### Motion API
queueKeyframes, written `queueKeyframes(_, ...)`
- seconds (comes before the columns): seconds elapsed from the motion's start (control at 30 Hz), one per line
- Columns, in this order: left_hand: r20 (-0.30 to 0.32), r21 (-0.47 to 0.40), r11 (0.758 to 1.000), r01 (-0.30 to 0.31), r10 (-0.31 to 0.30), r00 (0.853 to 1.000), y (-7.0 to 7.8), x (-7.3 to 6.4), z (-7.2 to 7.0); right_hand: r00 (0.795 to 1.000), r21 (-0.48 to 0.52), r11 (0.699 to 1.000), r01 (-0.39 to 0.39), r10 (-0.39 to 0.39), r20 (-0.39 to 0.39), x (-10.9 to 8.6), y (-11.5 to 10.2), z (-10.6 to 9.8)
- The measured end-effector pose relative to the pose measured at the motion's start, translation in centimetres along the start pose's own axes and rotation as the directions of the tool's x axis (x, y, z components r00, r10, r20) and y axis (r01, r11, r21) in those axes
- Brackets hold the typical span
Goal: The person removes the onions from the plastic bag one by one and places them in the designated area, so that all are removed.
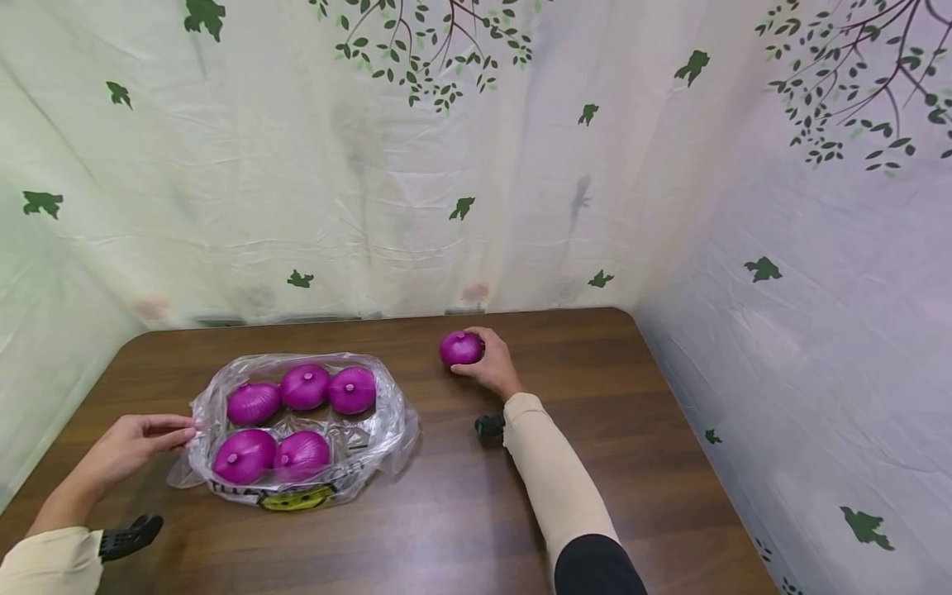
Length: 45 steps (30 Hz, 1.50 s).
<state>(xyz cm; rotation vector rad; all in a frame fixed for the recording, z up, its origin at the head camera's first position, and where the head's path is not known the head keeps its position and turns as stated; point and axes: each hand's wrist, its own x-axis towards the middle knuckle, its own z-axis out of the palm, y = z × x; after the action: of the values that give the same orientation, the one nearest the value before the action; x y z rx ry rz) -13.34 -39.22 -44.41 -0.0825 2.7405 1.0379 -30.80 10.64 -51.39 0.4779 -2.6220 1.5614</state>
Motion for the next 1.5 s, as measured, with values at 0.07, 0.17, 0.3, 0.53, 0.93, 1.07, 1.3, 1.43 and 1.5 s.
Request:
queueKeyframes(0.07,0.002,0.001,1.000,0.004,-0.004,1.000,0.03,-0.02,-0.01,1.000,-0.006,1.000,-0.002,0.002,-0.007,-0.03,0.21,-0.12)
queueKeyframes(0.17,0.000,0.000,1.000,0.004,-0.004,1.000,0.09,-0.03,0.01,1.000,-0.011,1.000,-0.013,0.013,-0.008,-0.06,0.43,-0.23)
queueKeyframes(0.3,-0.002,0.000,1.000,0.003,-0.003,1.000,0.18,-0.03,0.03,0.999,0.004,0.999,-0.037,0.037,-0.012,-0.14,0.49,-0.33)
queueKeyframes(0.53,-0.001,-0.006,1.000,0.006,-0.006,1.000,0.08,-0.02,0.05,0.995,0.015,0.995,-0.096,0.096,-0.008,-0.05,0.71,-0.46)
queueKeyframes(0.93,0.016,-0.002,1.000,0.030,-0.030,0.999,0.13,0.09,-0.20,0.987,0.024,0.988,-0.156,0.155,0.033,0.07,0.65,-0.79)
queueKeyframes(1.07,0.016,-0.003,1.000,0.031,-0.031,0.999,0.09,0.08,-0.21,0.987,0.038,0.987,-0.156,0.154,0.053,0.09,0.68,-0.83)
queueKeyframes(1.3,0.011,-0.005,1.000,0.027,-0.027,1.000,0.17,-0.02,-0.20,0.985,0.050,0.986,-0.159,0.156,0.070,0.17,0.81,-0.87)
queueKeyframes(1.43,0.007,-0.009,1.000,0.026,-0.026,1.000,0.21,-0.11,-0.14,0.985,0.083,0.984,-0.158,0.151,0.083,0.24,0.82,-0.85)
queueKeyframes(1.5,0.008,-0.013,1.000,0.024,-0.024,1.000,0.18,-0.13,-0.13,0.984,0.101,0.982,-0.158,0.149,0.092,0.25,0.77,-0.83)
